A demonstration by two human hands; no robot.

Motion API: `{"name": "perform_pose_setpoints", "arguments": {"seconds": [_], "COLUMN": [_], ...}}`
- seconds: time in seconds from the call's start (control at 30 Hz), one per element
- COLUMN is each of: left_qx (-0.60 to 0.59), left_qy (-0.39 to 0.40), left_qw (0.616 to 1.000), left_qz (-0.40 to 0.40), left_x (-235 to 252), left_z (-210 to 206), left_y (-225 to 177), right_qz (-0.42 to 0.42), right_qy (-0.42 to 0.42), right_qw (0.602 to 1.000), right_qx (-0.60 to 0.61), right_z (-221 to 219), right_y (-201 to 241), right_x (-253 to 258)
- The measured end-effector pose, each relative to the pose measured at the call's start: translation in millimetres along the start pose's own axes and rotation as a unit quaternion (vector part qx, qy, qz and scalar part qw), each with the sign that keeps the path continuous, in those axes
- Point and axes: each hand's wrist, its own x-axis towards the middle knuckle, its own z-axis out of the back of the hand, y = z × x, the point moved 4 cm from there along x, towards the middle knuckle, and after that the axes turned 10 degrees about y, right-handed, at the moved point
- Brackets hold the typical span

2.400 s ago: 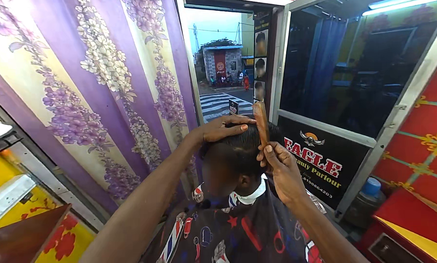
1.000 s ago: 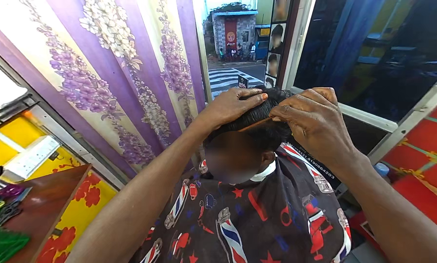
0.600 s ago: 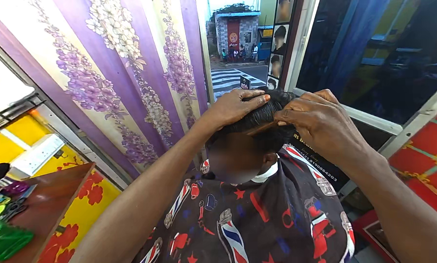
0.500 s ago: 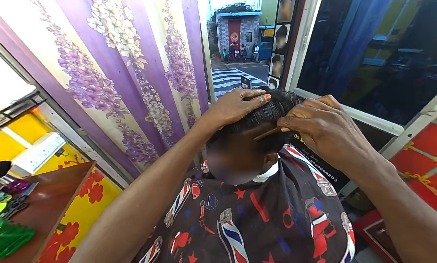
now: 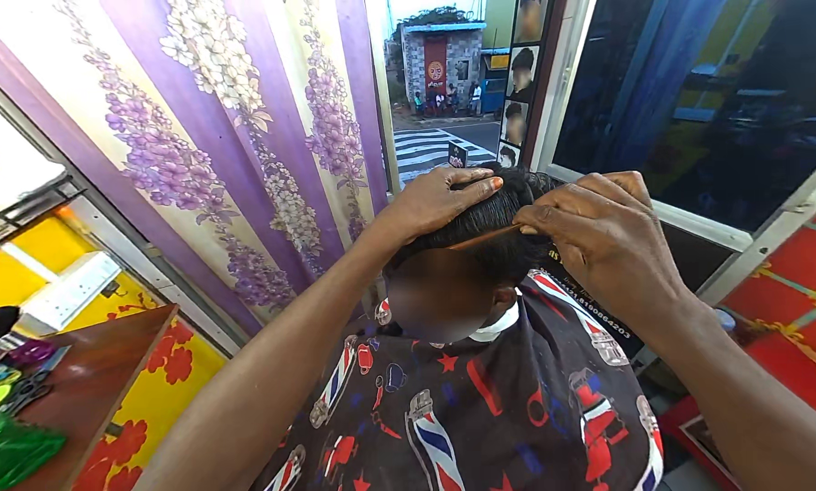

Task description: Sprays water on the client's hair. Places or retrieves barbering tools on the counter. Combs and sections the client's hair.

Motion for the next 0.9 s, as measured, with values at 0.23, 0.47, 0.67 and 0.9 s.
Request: {"name": "perform_pose_setpoints", "arguments": {"seconds": [0.23,0.47,0.67,0.9], "left_qx": [0.002,-0.001,0.005,0.002], "left_qy": [-0.003,-0.002,0.0,0.0], "left_qw": [1.0,1.0,1.0,1.0], "left_qz": [0.001,-0.003,-0.003,0.003], "left_x": [-0.7,-1.4,0.3,-0.5], "left_z": [0.1,-0.2,-0.6,-1.3], "left_y": [2.5,2.1,2.1,1.3], "right_qz": [0.021,0.034,0.041,0.053], "right_qy": [0.0,-0.011,-0.002,0.003], "right_qw": [1.0,0.999,0.999,0.998], "right_qx": [-0.02,-0.015,-0.029,-0.019], "right_z": [-4.4,-6.4,-7.2,-7.2], "right_y": [-1.3,-2.0,-1.5,3.3], "right_x": [4.9,6.2,7.7,6.3]}}
